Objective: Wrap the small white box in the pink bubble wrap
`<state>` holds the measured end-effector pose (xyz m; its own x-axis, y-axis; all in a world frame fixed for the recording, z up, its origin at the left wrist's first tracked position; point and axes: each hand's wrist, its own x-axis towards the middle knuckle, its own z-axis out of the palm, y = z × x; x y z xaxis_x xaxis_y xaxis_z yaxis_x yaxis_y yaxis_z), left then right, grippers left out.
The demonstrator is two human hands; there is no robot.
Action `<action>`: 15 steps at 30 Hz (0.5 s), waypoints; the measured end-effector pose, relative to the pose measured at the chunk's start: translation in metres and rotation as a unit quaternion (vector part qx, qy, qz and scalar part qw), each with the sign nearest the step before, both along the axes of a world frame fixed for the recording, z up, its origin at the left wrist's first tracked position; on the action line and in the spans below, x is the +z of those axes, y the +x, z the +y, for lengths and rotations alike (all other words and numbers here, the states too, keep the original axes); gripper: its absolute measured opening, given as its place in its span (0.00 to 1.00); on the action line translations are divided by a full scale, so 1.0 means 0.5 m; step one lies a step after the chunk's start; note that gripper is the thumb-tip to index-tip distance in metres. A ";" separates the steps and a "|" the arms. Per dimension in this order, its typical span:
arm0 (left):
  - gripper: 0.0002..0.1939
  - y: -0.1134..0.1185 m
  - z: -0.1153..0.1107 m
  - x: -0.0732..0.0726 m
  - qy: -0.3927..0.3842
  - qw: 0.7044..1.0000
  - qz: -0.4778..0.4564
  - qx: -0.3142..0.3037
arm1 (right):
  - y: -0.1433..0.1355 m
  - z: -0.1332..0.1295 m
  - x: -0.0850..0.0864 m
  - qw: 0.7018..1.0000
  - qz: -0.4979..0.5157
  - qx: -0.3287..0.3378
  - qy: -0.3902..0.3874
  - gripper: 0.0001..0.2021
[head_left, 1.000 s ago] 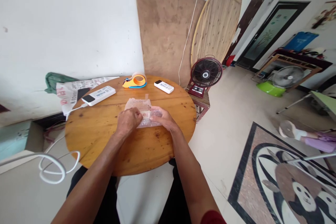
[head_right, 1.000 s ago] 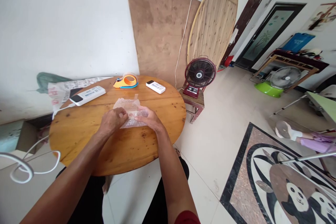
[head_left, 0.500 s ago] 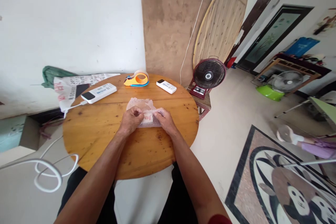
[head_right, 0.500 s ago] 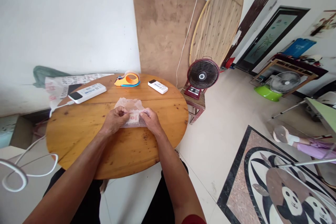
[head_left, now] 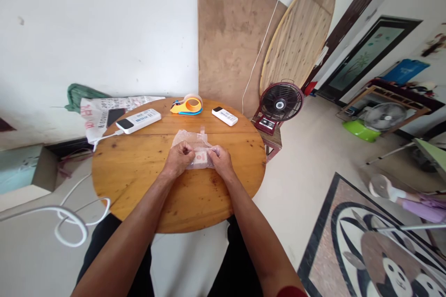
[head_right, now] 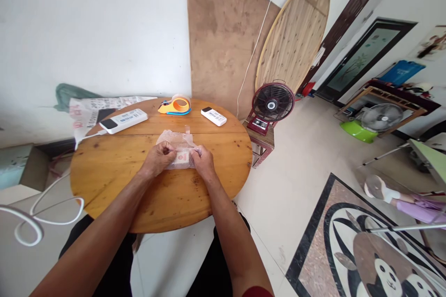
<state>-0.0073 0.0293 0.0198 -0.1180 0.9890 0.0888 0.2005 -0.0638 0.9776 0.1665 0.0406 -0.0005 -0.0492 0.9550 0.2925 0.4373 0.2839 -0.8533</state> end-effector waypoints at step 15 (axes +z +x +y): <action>0.07 0.001 -0.008 0.019 -0.018 0.999 -0.026 -0.027 | -0.008 -0.013 0.010 0.993 -0.106 -0.054 0.006 0.10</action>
